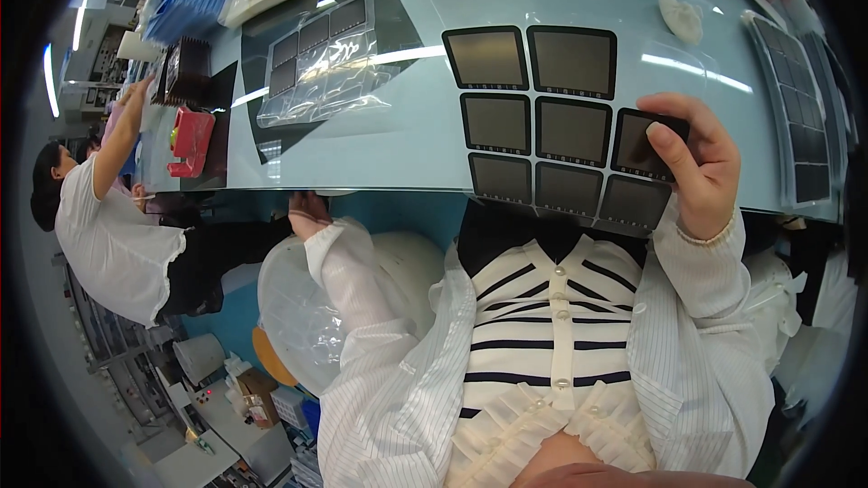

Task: Inspecting, cleaning, and packaging thin rectangular electronic components into plastic sleeves.

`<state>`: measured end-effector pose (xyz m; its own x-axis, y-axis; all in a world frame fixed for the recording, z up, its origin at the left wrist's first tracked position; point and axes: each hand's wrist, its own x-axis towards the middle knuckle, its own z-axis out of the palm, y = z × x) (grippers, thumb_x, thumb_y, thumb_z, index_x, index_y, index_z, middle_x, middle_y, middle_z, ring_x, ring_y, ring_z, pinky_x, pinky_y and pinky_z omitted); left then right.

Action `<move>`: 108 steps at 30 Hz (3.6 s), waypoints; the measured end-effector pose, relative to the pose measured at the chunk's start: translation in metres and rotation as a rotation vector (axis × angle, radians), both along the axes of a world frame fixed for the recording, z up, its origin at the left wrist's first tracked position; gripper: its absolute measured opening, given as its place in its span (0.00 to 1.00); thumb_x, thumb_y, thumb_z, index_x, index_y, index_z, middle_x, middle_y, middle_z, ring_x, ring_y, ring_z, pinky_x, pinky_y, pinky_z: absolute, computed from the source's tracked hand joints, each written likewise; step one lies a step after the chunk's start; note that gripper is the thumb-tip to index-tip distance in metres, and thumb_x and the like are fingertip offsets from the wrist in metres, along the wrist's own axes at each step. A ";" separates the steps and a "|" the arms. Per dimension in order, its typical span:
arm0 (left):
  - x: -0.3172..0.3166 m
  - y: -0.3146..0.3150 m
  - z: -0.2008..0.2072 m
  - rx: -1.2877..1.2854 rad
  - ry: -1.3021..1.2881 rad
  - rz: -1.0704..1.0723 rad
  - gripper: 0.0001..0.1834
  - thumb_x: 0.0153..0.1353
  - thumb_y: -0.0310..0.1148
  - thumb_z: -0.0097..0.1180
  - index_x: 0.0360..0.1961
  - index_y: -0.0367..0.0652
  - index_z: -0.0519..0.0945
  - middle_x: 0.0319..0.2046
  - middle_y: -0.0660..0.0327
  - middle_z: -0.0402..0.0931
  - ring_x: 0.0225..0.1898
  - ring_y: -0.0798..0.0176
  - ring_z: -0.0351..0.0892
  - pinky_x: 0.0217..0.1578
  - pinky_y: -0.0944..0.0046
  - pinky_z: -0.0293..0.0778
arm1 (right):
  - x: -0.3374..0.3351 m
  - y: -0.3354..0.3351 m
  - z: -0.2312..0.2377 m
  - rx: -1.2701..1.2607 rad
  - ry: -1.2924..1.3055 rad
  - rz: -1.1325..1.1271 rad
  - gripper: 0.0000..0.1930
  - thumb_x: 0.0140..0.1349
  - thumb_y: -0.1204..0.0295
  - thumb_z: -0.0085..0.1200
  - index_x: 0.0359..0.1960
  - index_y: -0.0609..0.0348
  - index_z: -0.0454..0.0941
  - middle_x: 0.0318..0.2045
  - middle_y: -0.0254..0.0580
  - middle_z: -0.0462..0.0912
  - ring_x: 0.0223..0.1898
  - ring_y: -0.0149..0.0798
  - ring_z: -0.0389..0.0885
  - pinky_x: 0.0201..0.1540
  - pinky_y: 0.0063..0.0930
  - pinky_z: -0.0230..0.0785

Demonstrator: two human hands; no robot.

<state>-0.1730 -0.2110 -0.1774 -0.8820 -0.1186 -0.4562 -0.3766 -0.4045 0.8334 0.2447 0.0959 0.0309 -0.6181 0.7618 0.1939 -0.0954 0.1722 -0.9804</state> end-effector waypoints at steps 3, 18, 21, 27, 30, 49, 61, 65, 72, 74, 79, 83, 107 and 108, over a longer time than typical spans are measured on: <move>-0.002 0.013 -0.064 0.070 0.045 -0.286 0.14 0.58 0.39 0.55 0.43 0.43 0.76 0.34 0.63 0.79 0.33 0.60 0.78 0.33 0.67 0.76 | 0.002 -0.002 0.004 0.035 0.002 -0.002 0.10 0.61 0.78 0.52 0.43 0.68 0.75 0.34 0.36 0.78 0.33 0.25 0.75 0.37 0.16 0.67; 0.146 0.116 0.174 -0.242 1.016 -0.422 0.15 0.64 0.30 0.41 0.50 0.36 0.70 0.41 0.53 0.75 0.40 0.62 0.74 0.37 0.66 0.71 | 0.004 0.015 0.011 0.059 0.102 0.029 0.10 0.62 0.77 0.52 0.44 0.67 0.75 0.32 0.37 0.79 0.31 0.24 0.78 0.36 0.14 0.69; 0.186 0.148 0.177 -0.022 0.898 -0.901 0.22 0.64 0.35 0.43 0.57 0.35 0.66 0.42 0.51 0.75 0.40 0.59 0.76 0.40 0.61 0.73 | 0.005 0.015 0.015 0.085 0.144 -0.005 0.10 0.62 0.77 0.52 0.44 0.67 0.75 0.32 0.37 0.80 0.31 0.24 0.78 0.35 0.14 0.69; 0.229 0.148 0.184 0.074 0.717 -1.215 0.14 0.60 0.22 0.52 0.48 0.30 0.72 0.34 0.61 0.75 0.31 0.73 0.71 0.35 0.75 0.68 | 0.020 0.023 0.021 0.075 0.140 -0.069 0.12 0.66 0.70 0.46 0.41 0.68 0.76 0.34 0.39 0.79 0.33 0.26 0.76 0.39 0.15 0.64; 0.237 0.145 0.195 0.006 0.748 -1.261 0.10 0.58 0.19 0.54 0.41 0.29 0.74 0.30 0.62 0.76 0.28 0.74 0.71 0.33 0.75 0.69 | 0.030 0.027 0.019 0.064 0.167 -0.084 0.14 0.68 0.68 0.42 0.41 0.67 0.77 0.28 0.37 0.80 0.26 0.24 0.78 0.30 0.13 0.67; 0.232 0.132 0.209 0.005 0.739 -1.198 0.07 0.54 0.19 0.56 0.35 0.29 0.76 0.24 0.65 0.73 0.24 0.77 0.66 0.28 0.78 0.63 | 0.045 0.032 0.039 0.083 -0.050 -0.033 0.09 0.63 0.74 0.49 0.34 0.68 0.79 0.28 0.35 0.75 0.11 0.17 0.59 0.13 0.09 0.48; 0.222 0.126 0.211 0.035 0.771 -1.032 0.07 0.53 0.22 0.55 0.33 0.29 0.74 0.24 0.64 0.73 0.21 0.79 0.62 0.25 0.79 0.57 | 0.024 0.017 0.052 0.040 -0.025 -0.041 0.08 0.60 0.73 0.53 0.33 0.65 0.80 0.25 0.35 0.74 0.08 0.18 0.61 0.11 0.09 0.49; 0.220 0.125 0.209 0.025 0.801 -1.006 0.08 0.52 0.22 0.55 0.34 0.29 0.74 0.25 0.63 0.73 0.24 0.77 0.64 0.27 0.78 0.59 | 0.022 0.015 0.053 0.043 -0.012 -0.042 0.08 0.60 0.73 0.53 0.33 0.66 0.80 0.24 0.34 0.72 0.08 0.18 0.60 0.11 0.10 0.49; 0.220 0.125 0.210 0.035 0.799 -0.984 0.11 0.54 0.25 0.54 0.37 0.28 0.74 0.30 0.59 0.76 0.31 0.71 0.72 0.38 0.74 0.65 | 0.016 0.020 0.057 0.029 0.031 -0.023 0.07 0.61 0.75 0.52 0.35 0.66 0.80 0.26 0.34 0.74 0.08 0.17 0.61 0.10 0.09 0.49; 0.221 0.126 0.210 0.019 0.798 -0.974 0.12 0.55 0.26 0.54 0.39 0.28 0.74 0.32 0.58 0.77 0.33 0.70 0.73 0.40 0.73 0.66 | 0.014 0.023 0.059 0.017 0.044 -0.019 0.07 0.62 0.76 0.51 0.35 0.66 0.80 0.28 0.35 0.76 0.08 0.17 0.61 0.10 0.08 0.49; 0.223 0.126 0.207 0.060 0.833 -0.921 0.15 0.57 0.29 0.51 0.41 0.27 0.73 0.36 0.57 0.77 0.37 0.69 0.72 0.44 0.71 0.65 | 0.013 0.035 0.057 0.202 0.101 -0.005 0.08 0.63 0.75 0.49 0.39 0.65 0.80 0.38 0.40 0.82 0.09 0.16 0.61 0.11 0.07 0.49; 0.223 0.125 0.206 0.076 0.839 -0.934 0.13 0.56 0.28 0.52 0.39 0.28 0.72 0.32 0.59 0.75 0.35 0.70 0.71 0.42 0.72 0.64 | 0.007 0.029 0.076 -0.138 0.161 0.018 0.06 0.58 0.81 0.55 0.36 0.69 0.80 0.23 0.40 0.77 0.13 0.26 0.72 0.13 0.15 0.60; 0.228 0.129 0.211 -0.016 0.840 -0.921 0.08 0.56 0.23 0.50 0.36 0.30 0.72 0.31 0.61 0.74 0.31 0.73 0.68 0.37 0.76 0.62 | 0.008 0.028 0.075 -0.115 0.235 -0.011 0.06 0.59 0.80 0.55 0.36 0.70 0.80 0.25 0.41 0.78 0.12 0.22 0.71 0.12 0.10 0.56; 0.227 0.128 0.209 -0.007 0.839 -0.931 0.09 0.56 0.22 0.50 0.37 0.29 0.72 0.32 0.60 0.74 0.32 0.73 0.69 0.38 0.76 0.62 | 0.009 0.028 0.075 -0.115 0.237 -0.011 0.06 0.59 0.80 0.55 0.36 0.70 0.80 0.25 0.41 0.78 0.12 0.22 0.71 0.12 0.10 0.56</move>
<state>0.0540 -0.0829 0.0318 -0.6504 0.7047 0.2836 0.1301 -0.2645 0.9556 0.2532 0.1237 0.1054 -0.5575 0.7935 0.2441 -0.3236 0.0631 -0.9441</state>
